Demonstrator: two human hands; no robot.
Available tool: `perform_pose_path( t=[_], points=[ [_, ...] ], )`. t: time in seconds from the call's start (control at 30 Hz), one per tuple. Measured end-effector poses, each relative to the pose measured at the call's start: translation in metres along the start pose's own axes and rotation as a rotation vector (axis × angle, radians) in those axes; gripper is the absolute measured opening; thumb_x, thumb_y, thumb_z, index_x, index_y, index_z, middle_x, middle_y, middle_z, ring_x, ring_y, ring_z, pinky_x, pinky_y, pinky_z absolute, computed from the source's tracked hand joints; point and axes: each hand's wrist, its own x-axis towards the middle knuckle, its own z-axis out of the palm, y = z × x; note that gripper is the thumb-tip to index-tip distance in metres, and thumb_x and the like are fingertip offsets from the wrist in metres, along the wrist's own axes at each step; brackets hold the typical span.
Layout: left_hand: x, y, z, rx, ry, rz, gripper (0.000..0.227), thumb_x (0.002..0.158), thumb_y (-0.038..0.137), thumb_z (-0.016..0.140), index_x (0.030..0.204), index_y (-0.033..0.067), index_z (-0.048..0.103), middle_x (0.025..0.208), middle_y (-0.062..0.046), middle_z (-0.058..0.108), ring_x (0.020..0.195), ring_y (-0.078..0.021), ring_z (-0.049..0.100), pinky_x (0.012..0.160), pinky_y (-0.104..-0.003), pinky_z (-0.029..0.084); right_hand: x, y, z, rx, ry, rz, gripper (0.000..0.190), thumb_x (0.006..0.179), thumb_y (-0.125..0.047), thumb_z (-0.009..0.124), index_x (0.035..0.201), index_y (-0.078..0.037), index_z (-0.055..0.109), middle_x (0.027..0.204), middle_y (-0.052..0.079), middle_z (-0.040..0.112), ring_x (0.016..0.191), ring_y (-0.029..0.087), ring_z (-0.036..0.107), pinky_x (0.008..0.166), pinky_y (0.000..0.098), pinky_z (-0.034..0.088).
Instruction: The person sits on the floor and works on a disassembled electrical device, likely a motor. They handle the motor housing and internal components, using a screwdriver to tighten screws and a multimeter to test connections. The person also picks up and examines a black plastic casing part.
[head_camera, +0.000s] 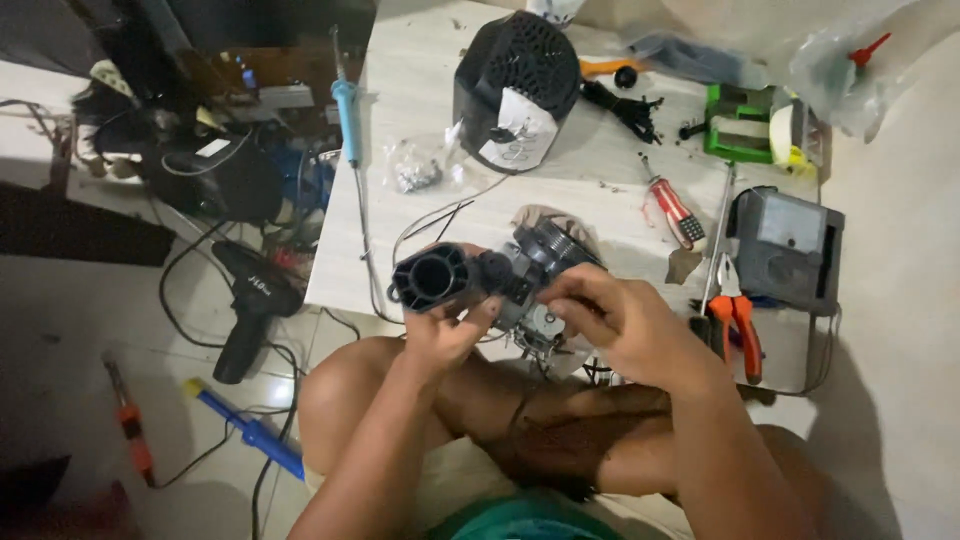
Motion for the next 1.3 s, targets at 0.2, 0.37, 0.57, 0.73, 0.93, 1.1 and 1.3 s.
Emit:
perform_pose_path(
  t=[0.2, 0.37, 0.57, 0.73, 0.93, 1.1, 1.3],
  points=[
    [-0.009, 0.005, -0.002, 0.028, 0.007, 0.034, 0.031, 0.084, 0.001, 0.078, 0.114, -0.0064, 0.071, 0.099, -0.029, 0.072, 0.095, -0.0442, 0.071, 0.073, -0.058, 0.062, 0.011, 0.019, -0.008, -0.302, 0.089, 0.106, 0.024, 0.101, -0.031, 0.063, 0.120, -0.019, 0.067, 0.092, 0.019, 0.078, 0.092, 0.047, 0.072, 0.082, 0.0551, 0.056],
    [-0.011, -0.014, -0.008, -0.073, 0.005, -0.038, 0.033, 0.079, 0.002, 0.081, 0.110, -0.0044, 0.071, 0.093, -0.025, 0.072, 0.089, -0.0327, 0.074, 0.069, -0.052, 0.062, 0.027, 0.063, -0.027, -0.360, 0.293, 0.029, 0.018, 0.104, -0.027, 0.071, 0.116, -0.013, 0.070, 0.078, 0.012, 0.074, 0.080, 0.035, 0.074, 0.076, 0.0478, 0.055],
    [-0.001, -0.002, -0.010, -0.118, -0.022, 0.059, 0.041, 0.080, 0.002, 0.078, 0.119, -0.0038, 0.064, 0.096, -0.023, 0.070, 0.090, -0.0249, 0.069, 0.075, -0.049, 0.061, 0.018, 0.087, -0.021, -0.229, 0.387, 0.058, 0.015, 0.098, -0.024, 0.078, 0.113, -0.021, 0.077, 0.084, 0.004, 0.075, 0.081, 0.022, 0.072, 0.077, 0.0379, 0.057],
    [0.001, -0.009, -0.012, -0.129, -0.053, 0.101, 0.052, 0.078, 0.004, 0.080, 0.123, -0.0043, 0.054, 0.101, -0.026, 0.068, 0.093, -0.0317, 0.069, 0.079, -0.053, 0.060, 0.004, 0.075, 0.019, 0.021, 0.365, 0.035, 0.017, 0.093, -0.018, 0.080, 0.110, -0.014, 0.079, 0.077, 0.006, 0.074, 0.068, 0.015, 0.064, 0.065, 0.0323, 0.054],
    [0.004, -0.012, -0.013, -0.159, -0.119, 0.109, 0.064, 0.078, 0.007, 0.081, 0.130, -0.0044, 0.046, 0.107, -0.030, 0.068, 0.098, -0.0382, 0.071, 0.084, -0.055, 0.057, 0.006, 0.050, 0.044, -0.002, 0.405, -0.099, 0.013, 0.089, -0.012, 0.083, 0.099, -0.006, 0.079, 0.078, 0.013, 0.076, 0.066, 0.025, 0.073, 0.059, 0.0348, 0.057],
    [0.010, -0.004, -0.014, -0.176, -0.168, 0.099, 0.065, 0.076, 0.004, 0.080, 0.130, -0.0047, 0.046, 0.108, -0.032, 0.071, 0.090, -0.0387, 0.073, 0.079, -0.052, 0.057, 0.010, 0.035, 0.043, -0.037, 0.376, -0.214, 0.006, 0.091, -0.007, 0.078, 0.097, -0.007, 0.080, 0.080, 0.013, 0.076, 0.063, 0.028, 0.071, 0.052, 0.0350, 0.056],
    [0.011, -0.005, -0.016, -0.204, -0.187, 0.059, 0.066, 0.076, 0.005, 0.079, 0.132, -0.0021, 0.045, 0.109, -0.032, 0.071, 0.087, -0.0389, 0.073, 0.078, -0.053, 0.057, 0.009, 0.039, 0.041, 0.032, 0.341, -0.241, 0.011, 0.092, -0.002, 0.076, 0.103, -0.005, 0.079, 0.078, 0.014, 0.075, 0.054, 0.022, 0.064, 0.046, 0.0334, 0.052]
  ],
)
